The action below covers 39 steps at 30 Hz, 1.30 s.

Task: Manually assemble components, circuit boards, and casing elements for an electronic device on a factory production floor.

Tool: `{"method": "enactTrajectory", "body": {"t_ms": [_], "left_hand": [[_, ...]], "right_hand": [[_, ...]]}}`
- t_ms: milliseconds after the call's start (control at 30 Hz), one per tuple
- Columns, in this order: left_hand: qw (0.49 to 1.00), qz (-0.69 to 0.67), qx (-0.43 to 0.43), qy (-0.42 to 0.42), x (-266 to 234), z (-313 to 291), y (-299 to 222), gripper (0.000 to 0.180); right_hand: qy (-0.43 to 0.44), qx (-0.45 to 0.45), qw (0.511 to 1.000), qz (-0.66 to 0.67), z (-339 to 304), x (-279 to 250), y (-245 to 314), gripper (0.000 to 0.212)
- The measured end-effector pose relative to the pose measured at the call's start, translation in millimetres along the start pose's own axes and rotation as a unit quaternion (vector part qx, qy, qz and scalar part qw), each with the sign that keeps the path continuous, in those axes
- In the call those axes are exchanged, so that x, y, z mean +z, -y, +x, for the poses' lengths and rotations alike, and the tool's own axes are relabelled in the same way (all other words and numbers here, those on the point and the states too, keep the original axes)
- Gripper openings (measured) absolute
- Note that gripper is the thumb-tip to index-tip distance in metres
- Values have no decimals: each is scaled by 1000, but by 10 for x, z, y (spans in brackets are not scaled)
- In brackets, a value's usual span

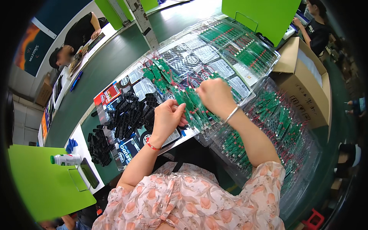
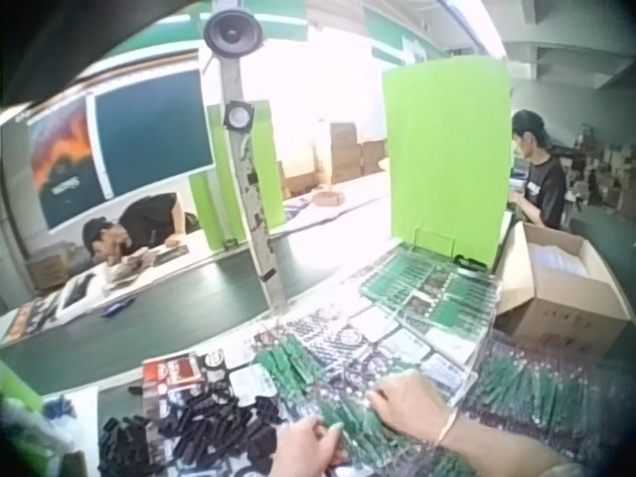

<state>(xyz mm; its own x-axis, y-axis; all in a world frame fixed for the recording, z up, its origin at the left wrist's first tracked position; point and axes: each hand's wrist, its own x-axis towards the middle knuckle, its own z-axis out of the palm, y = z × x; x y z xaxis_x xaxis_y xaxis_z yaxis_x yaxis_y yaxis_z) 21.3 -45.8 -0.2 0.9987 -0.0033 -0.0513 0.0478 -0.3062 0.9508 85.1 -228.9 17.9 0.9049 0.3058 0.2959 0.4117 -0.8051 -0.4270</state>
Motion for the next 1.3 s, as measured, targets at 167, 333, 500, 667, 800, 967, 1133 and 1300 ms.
{"method": "enactTrajectory", "body": {"t_ms": [167,333,500,667,800,967,1133,1300], "left_hand": [[995,76,56,-22,39,-63,-116,63],[991,107,73,26,-6,-106,-173,77],[981,141,130,41,0,-107,-24,69],[986,79,130,70,-15,-138,27,61],[989,53,97,96,-40,-138,3,57],[992,28,86,88,-65,-126,-41,44],[997,-27,59,51,-146,-55,-78,28],[907,-393,-79,130,-87,-20,-129,40]], "right_hand": [[14,63,982,-180,12,-226,-531,25],[69,98,975,-188,26,-223,-483,26],[71,81,962,-252,-27,-242,-347,26],[26,68,968,-240,-96,-161,-400,28],[-16,112,978,-175,-47,-319,-474,22],[4,105,994,-13,17,-576,-618,18],[-95,139,958,233,22,-801,-345,19],[-16,196,833,517,-88,-525,71,19]]}}
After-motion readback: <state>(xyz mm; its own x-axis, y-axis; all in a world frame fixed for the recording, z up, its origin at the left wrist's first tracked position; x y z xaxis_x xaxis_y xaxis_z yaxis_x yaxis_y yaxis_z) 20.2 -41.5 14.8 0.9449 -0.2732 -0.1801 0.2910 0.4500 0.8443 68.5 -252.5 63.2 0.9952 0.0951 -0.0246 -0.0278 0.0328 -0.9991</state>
